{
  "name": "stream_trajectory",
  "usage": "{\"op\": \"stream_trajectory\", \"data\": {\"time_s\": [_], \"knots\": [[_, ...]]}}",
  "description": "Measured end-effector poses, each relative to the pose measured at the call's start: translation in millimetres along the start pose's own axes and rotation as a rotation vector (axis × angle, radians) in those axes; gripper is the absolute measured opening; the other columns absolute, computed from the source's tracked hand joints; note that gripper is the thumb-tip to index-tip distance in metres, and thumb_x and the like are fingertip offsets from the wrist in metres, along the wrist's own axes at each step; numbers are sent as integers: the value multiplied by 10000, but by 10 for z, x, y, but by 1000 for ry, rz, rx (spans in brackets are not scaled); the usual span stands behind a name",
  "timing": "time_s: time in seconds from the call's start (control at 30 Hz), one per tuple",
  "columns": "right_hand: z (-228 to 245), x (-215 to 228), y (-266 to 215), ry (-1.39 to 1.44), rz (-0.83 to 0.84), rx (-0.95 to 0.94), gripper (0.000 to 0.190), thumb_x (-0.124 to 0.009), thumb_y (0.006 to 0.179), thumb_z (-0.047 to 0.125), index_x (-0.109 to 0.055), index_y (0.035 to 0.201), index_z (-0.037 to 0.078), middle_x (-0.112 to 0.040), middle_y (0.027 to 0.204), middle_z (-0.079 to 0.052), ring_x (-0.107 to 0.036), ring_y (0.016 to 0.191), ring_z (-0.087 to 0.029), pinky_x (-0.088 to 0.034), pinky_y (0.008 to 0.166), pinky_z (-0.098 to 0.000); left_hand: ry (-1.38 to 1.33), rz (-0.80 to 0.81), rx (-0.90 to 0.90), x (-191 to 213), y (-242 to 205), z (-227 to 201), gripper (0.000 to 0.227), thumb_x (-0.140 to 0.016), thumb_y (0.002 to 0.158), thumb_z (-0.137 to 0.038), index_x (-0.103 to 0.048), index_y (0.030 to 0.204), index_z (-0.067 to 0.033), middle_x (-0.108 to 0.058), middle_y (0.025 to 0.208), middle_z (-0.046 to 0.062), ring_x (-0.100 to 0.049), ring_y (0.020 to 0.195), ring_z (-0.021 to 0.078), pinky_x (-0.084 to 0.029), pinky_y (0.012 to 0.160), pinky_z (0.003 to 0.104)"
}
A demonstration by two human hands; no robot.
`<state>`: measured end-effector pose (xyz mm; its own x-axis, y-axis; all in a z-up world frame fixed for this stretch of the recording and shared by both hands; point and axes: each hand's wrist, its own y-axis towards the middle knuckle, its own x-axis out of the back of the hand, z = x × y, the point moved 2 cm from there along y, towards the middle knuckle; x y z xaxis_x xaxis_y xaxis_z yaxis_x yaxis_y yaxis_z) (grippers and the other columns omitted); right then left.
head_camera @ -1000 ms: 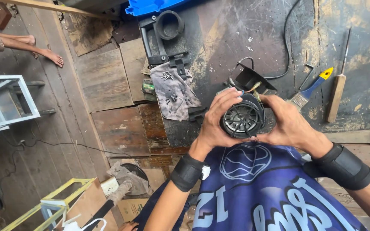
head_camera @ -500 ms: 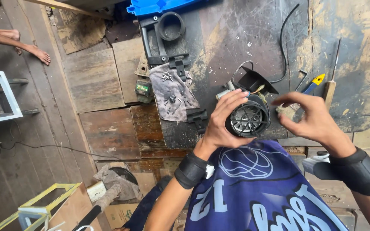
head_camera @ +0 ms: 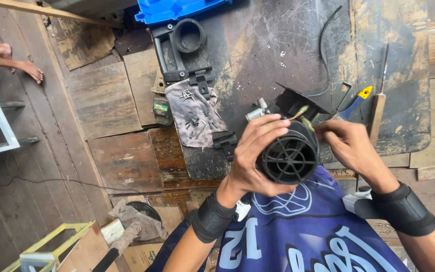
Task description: The recorder cleans and reassembles a mechanical pump or blower assembly using brushes and manual manipulation.
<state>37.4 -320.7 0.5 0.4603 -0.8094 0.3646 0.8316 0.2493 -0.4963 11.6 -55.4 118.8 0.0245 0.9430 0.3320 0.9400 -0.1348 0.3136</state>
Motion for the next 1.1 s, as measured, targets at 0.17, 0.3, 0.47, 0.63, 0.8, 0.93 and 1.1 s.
{"op": "stream_trajectory", "data": {"time_s": [0.17, 0.3, 0.47, 0.63, 0.8, 0.93, 1.1], "knots": [[-475, -394, 320, 96, 251, -56, 266, -531, 991, 91, -648, 1192, -38, -719, 1055, -100, -640, 981, -160, -500, 901, -339, -58, -58, -5, 99, -24, -13, 847, -925, 645, -358, -593, 1339, -3, -648, 1392, 149, -635, 1308, 337, -521, 1171, 446], [-507, -462, 392, 371, 301, -122, 255, -566, 993, 103, -670, 1182, -33, -727, 1074, -51, -632, 1028, -152, -490, 952, -336, -120, -72, -17, 198, -24, -81, 889, -915, 605, -429, -586, 1313, -5, -646, 1361, 144, -634, 1278, 344, -516, 1162, 473], [-99, -403, 335, 506, 431, -133, 322, -630, 927, 95, -653, 1245, 53, -718, 1126, -29, -633, 1054, -149, -502, 947, -335, -105, -37, -10, 361, 54, -302, 836, -874, 652, -472, -594, 1296, -18, -667, 1317, 155, -644, 1271, 358, -519, 1148, 485], [175, -223, 308, 293, 438, 189, 357, -697, 885, 119, -665, 1236, 57, -696, 1181, -63, -641, 1104, -174, -504, 954, -337, -92, -18, 79, 524, 97, -494, 741, -871, 678, -368, -645, 1291, -16, -722, 1245, 153, -683, 1234, 319, -526, 1109, 445], [439, -103, 164, 115, 309, 279, 448, -762, 821, 163, -648, 1238, 44, -701, 1195, -69, -658, 1061, -213, -534, 860, -357, -41, 54, 212, 587, 300, -607, 742, -864, 659, -361, -617, 1263, -9, -682, 1235, 170, -644, 1204, 321, -508, 1105, 436], [517, -34, -15, 147, 200, 549, 480, -827, 748, 133, -643, 1186, 67, -682, 1136, -99, -669, 1032, -226, -556, 861, -349, -48, 109, 109, 486, 247, -707, 786, -895, 589, -366, -626, 1252, -41, -703, 1196, 119, -671, 1214, 323, -538, 1064, 439], [515, -184, -222, 286, 286, 731, 568, -856, 724, 71, -634, 1247, 65, -676, 1177, -139, -686, 1065, -249, -568, 877, -337, -77, 153, -6, 371, -22, -782, 716, -924, 675, -358, -623, 1260, -76, -706, 1255, 72, -653, 1234, 304, -492, 1104, 513]]}}
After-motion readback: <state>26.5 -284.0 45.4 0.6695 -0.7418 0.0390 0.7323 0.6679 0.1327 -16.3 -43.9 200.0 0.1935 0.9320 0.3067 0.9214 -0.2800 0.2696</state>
